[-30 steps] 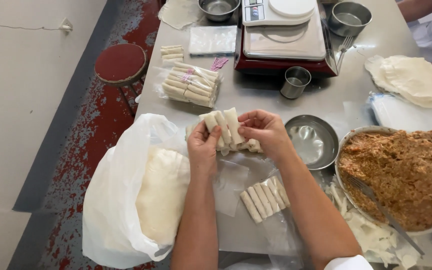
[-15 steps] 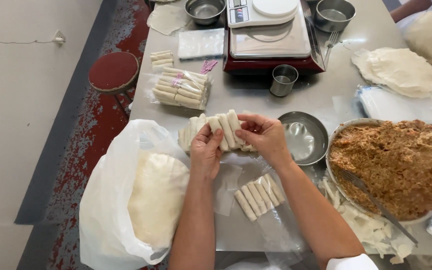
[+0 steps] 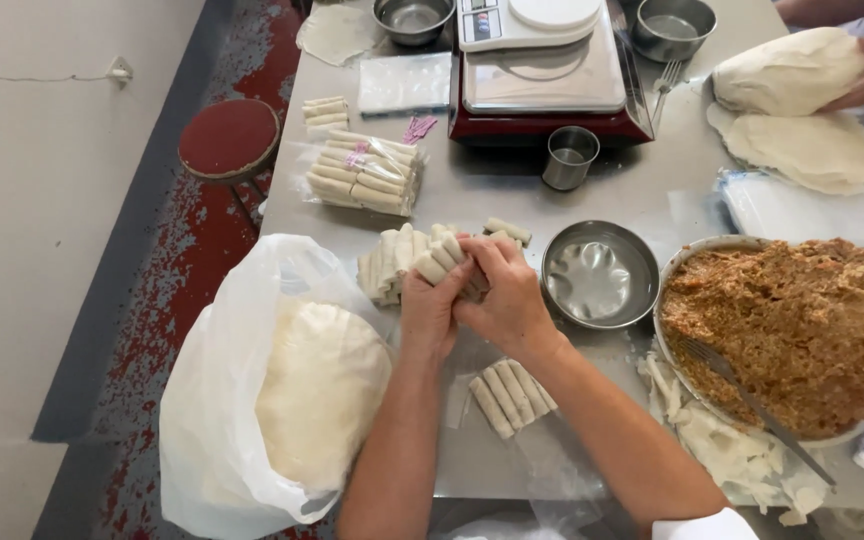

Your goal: Packaging finished spring rolls into plastic bags at a food production station.

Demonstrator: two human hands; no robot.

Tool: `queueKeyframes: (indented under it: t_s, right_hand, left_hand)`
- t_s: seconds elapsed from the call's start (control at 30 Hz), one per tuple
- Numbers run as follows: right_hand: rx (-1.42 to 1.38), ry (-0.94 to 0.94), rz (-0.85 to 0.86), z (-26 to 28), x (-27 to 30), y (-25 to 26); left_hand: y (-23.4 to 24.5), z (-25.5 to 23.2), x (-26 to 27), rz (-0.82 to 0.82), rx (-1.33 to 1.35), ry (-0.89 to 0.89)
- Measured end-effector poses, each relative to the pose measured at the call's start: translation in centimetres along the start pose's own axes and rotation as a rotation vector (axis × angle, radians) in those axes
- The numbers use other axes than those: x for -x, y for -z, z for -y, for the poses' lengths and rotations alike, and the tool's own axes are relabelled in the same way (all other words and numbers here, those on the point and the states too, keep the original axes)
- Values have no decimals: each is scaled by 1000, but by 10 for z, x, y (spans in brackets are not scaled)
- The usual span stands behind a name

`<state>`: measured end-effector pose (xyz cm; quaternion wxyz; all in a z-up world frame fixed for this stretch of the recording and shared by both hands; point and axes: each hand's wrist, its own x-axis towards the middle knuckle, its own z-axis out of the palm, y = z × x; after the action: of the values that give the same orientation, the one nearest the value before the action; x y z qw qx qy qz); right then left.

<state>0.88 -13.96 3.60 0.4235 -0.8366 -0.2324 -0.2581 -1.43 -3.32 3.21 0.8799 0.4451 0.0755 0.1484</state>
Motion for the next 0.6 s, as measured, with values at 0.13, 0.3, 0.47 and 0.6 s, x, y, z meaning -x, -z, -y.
queueKeyframes:
  t_s: [0.13,0.3,0.47,0.6]
  right_hand:
    - [-190,-70,171,-17,-26,13]
    - [-46,-315,230,-99,-63,-19]
    - [478,-256,631,-110,-63,-52]
    - [427,-257,615,-105,-63,-34]
  left_hand:
    - [-4,-17,-4,-152,-69,-73]
    - [25,-15,-22,-254,-69,-149]
    - [30,-14,-19,-215,-103,-183]
    - [26,-23,-12,-184,-241,-139]
